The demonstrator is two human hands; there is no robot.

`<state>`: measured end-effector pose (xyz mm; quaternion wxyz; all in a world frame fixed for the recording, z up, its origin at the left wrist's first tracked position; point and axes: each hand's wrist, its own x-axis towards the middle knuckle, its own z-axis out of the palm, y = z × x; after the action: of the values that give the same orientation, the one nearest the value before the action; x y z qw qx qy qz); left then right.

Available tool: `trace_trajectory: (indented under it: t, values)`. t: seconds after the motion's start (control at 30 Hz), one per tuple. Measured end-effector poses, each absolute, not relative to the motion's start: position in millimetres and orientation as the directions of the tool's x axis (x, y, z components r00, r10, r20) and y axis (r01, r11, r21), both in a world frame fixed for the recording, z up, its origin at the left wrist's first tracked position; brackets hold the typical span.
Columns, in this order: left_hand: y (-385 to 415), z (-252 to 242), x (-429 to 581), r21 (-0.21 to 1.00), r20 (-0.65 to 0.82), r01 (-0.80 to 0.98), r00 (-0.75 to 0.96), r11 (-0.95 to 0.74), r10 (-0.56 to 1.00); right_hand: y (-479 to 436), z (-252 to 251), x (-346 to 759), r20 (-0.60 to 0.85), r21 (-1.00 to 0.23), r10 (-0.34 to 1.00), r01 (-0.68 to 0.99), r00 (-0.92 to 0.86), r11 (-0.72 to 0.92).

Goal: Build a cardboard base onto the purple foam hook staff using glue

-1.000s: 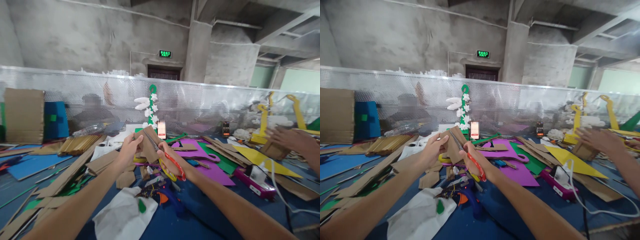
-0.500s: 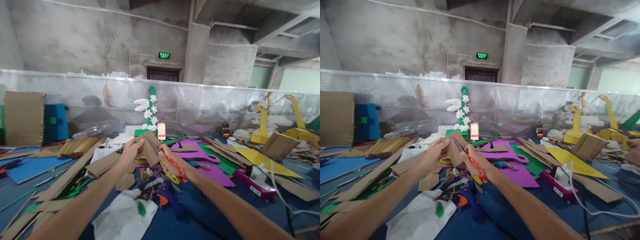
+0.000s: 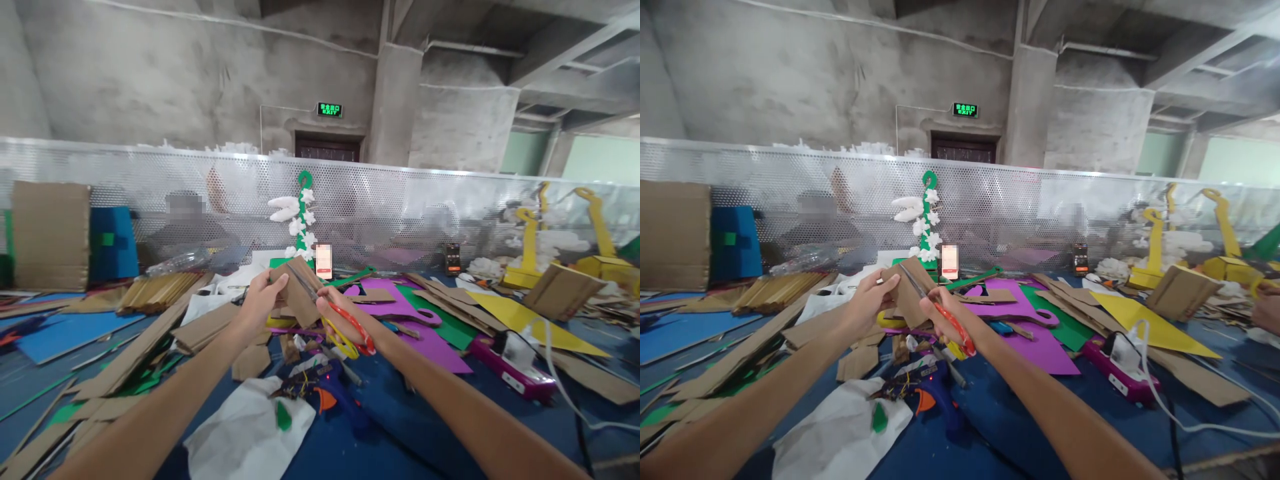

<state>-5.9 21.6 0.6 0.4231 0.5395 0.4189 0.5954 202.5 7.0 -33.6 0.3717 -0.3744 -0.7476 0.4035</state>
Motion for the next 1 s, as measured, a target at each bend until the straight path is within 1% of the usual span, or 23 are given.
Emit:
trace_trajectory:
  t: [0.17, 0.3, 0.43, 0.53, 0.67, 0.77, 0.93, 1.0]
  values:
    - [26, -2, -9, 0.951, 0.304, -0.048, -0.038, -0.305, 0.952, 4, -35, 200, 0.256, -0.906, 0.841, 0.185, -0.476, 0.381]
    - [32, -1, -14, 0.945, 0.324, -0.048, 0.004, -0.324, 0.946, 2, -35, 203, 0.283, -0.898, 0.806, 0.152, -0.519, 0.413]
    - [31, 4, -16, 0.953, 0.301, -0.028, 0.026, -0.3, 0.953, 4, -34, 206, 0.264, -0.87, 0.802, 0.226, -0.536, 0.438]
    - [24, 6, -11, 0.954, 0.295, -0.062, 0.043, -0.292, 0.955, 6, -36, 206, 0.267, -0.861, 0.828, 0.263, -0.493, 0.435]
    - [16, 5, -6, 0.954, 0.29, -0.085, 0.031, -0.287, 0.956, 6, -39, 204, 0.366, -0.797, 0.799, 0.283, -0.477, 0.534]
    - [14, 4, -4, 0.957, 0.279, -0.088, 0.024, -0.275, 0.96, 3, -40, 204, 0.395, -0.756, 0.789, 0.321, -0.47, 0.57]
    - [15, 4, -2, 0.963, 0.253, -0.097, 0.014, -0.25, 0.967, -1, -39, 203, 0.385, -0.753, 0.798, 0.342, -0.464, 0.562]
    - [15, 5, -2, 0.959, 0.267, -0.101, 0.005, -0.265, 0.964, -3, -37, 201, 0.34, -0.785, 0.821, 0.341, -0.459, 0.517]
